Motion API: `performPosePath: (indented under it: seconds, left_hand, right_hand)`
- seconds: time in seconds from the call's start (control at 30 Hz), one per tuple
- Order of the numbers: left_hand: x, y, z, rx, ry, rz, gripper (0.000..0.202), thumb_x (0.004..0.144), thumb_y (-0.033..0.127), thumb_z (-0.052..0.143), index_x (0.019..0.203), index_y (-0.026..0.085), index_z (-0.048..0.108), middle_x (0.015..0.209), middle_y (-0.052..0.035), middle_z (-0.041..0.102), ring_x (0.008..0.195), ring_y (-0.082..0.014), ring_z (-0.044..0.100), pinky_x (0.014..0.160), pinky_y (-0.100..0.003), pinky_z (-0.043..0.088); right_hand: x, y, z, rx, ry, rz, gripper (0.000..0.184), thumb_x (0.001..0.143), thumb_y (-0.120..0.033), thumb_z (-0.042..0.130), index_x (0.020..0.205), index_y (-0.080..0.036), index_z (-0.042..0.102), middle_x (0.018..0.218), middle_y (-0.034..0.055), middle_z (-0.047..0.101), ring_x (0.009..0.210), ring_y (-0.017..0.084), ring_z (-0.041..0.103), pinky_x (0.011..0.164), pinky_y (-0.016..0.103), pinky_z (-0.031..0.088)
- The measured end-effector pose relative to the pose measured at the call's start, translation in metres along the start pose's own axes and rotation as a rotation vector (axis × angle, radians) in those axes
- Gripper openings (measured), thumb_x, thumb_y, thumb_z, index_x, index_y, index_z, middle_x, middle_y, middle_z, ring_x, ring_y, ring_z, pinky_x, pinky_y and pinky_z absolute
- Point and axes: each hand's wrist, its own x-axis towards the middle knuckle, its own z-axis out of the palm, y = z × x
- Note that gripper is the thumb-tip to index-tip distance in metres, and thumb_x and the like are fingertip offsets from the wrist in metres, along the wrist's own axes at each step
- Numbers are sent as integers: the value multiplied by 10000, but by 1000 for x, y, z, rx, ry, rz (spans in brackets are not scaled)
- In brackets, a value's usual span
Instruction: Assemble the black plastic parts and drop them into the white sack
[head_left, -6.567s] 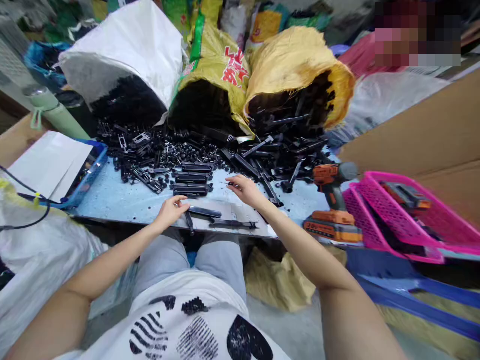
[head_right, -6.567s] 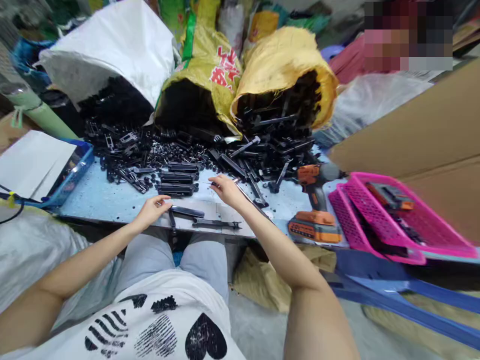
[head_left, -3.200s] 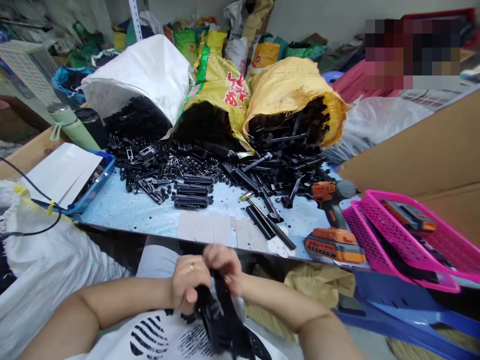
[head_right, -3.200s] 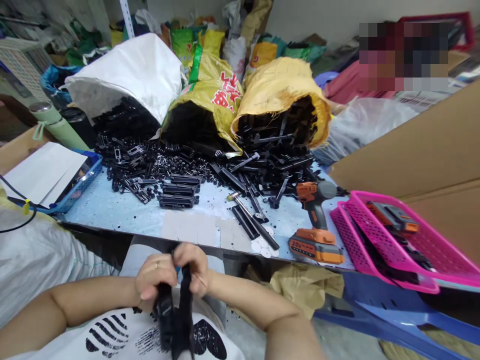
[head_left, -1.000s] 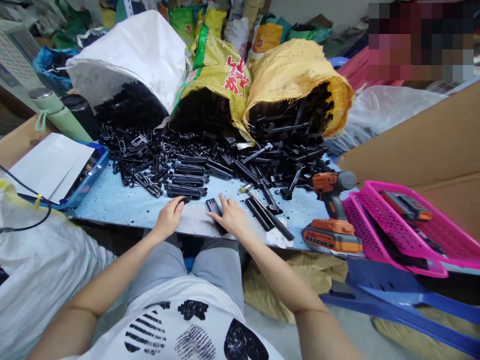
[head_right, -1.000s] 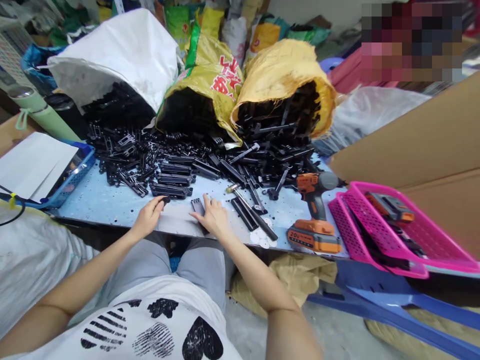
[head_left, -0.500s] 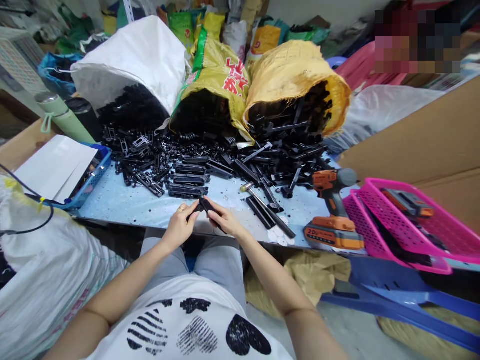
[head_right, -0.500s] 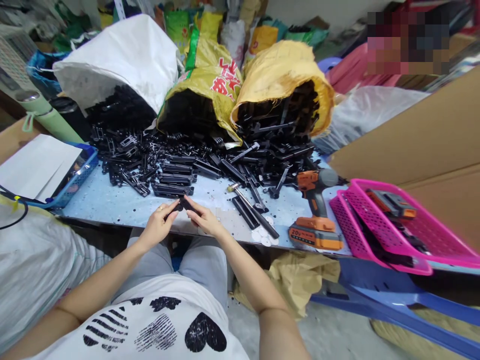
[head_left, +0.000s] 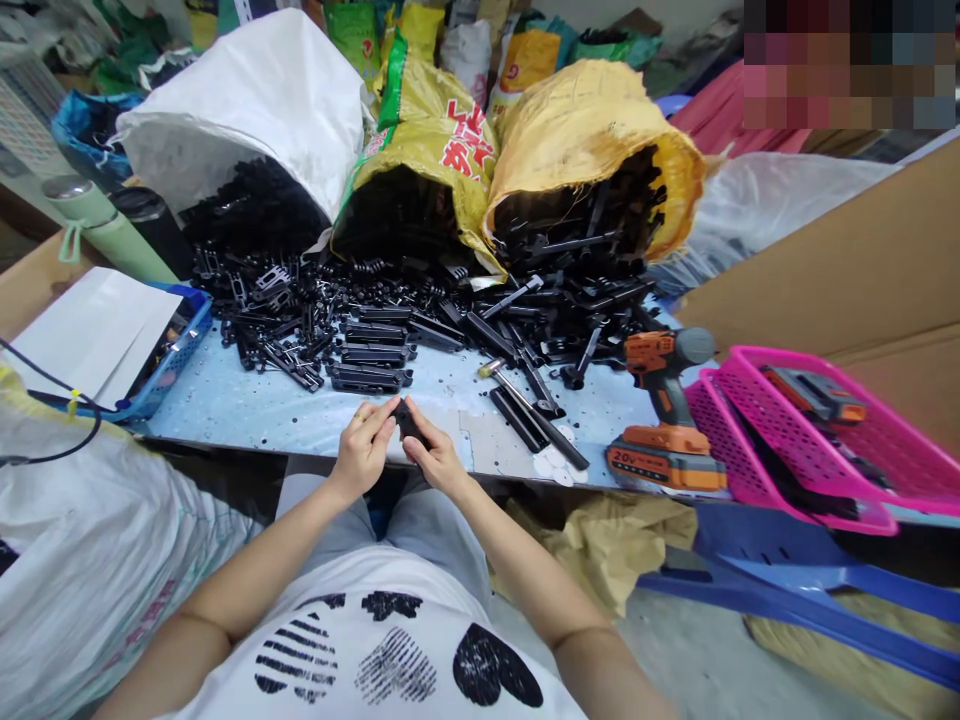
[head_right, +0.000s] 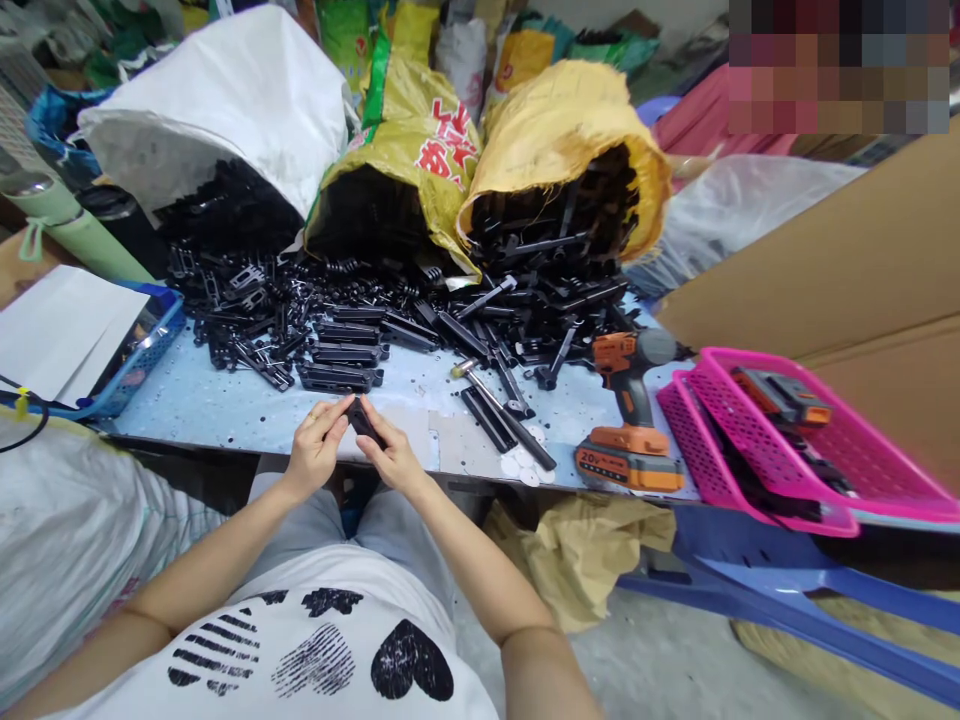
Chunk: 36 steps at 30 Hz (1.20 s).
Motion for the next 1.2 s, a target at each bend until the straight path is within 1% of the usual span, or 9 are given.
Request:
performPosePath:
  seconds: [0.2, 0.3, 0.4, 0.53, 0.67, 0.73, 0.83, 1.07, 1.2]
  left_hand:
    - [-16, -18, 7, 134, 26, -180, 394, 963, 296, 320, 1309, 221, 493, 1075, -109, 592, 976, -201, 593, 841, -371, 506]
    - [-22, -24, 6, 367, -68, -189, 472, 909, 208, 392, 1382, 207, 398, 1231, -158, 516, 1098, -268, 547, 899, -456, 465]
    - [-11, -26, 0, 547, -434, 96, 529, 831, 85, 436, 1331, 256, 464, 1312, -125, 488, 1241, -300, 427, 1037, -554, 291]
    - [12, -26, -4, 635, -760, 283, 506, 823, 13, 367, 1255, 217, 534, 1087, -118, 613, 1068, -240, 535, 965, -460, 358]
    - [20, -28, -9, 755, -687, 178, 460, 861, 60, 353, 1284, 168, 499, 1017, -135, 610, 968, -246, 547, 818, -385, 418]
    - [18, -31, -13, 797, -667, 135, 422, 879, 84, 353, 1266, 160, 505, 1002, -133, 605, 960, -254, 545, 788, -373, 424]
    - [15, -36, -14, 818, -675, 67, 368, 893, 153, 411, 1250, 146, 501, 1024, -131, 592, 947, -261, 548, 779, -368, 437]
    - [22, -45, 3, 586, -759, 66, 324, 880, 175, 427, 1193, 145, 502, 1114, -117, 572, 1054, -245, 529, 918, -373, 417]
    - [28, -39, 11, 572, -825, 95, 432, 865, 224, 438, 1294, 172, 449, 1158, -114, 549, 1068, -251, 528, 920, -376, 413]
  right_hand:
    - [16, -3, -28, -369, -113, -39, 535, 932, -459, 358, 1440, -294, 327, 1149, 58, 608, 986, 200, 577, 877, 364, 473]
    - [34, 2, -94, -810, 77, 66, 426, 945, -335, 357, 1338, -222, 475, 1155, 97, 605, 1043, 224, 547, 888, 364, 445]
    - [48, 10, -171, -1297, 265, 289, 362, 924, -159, 315, 1175, -121, 573, 1102, 190, 594, 1016, 268, 533, 797, 369, 433]
    - [47, 23, -234, -1453, -11, 274, 297, 820, -36, 429, 971, -169, 647, 1238, 149, 551, 1079, 249, 500, 803, 341, 406]
    - [38, 30, -267, -1430, -331, 24, 317, 782, -21, 453, 907, -221, 665, 1432, 52, 408, 1167, 225, 469, 883, 375, 389]
    - [38, 24, -279, -1391, -336, -73, 349, 786, -6, 433, 917, -234, 662, 1410, 46, 440, 1209, 215, 450, 943, 416, 357]
    - [39, 2, -270, -1353, -226, -182, 280, 855, -97, 446, 1001, -237, 640, 1256, 85, 569, 1211, 224, 457, 1016, 475, 268]
    - [12, -13, -118, -1252, -627, -287, 343, 953, -444, 375, 1102, -206, 573, 902, 74, 621, 808, 183, 583, 738, 304, 361]
    - [-3, 3, -85, -1263, -552, -158, 387, 959, -476, 337, 991, -167, 567, 886, 82, 622, 758, 169, 592, 649, 266, 323]
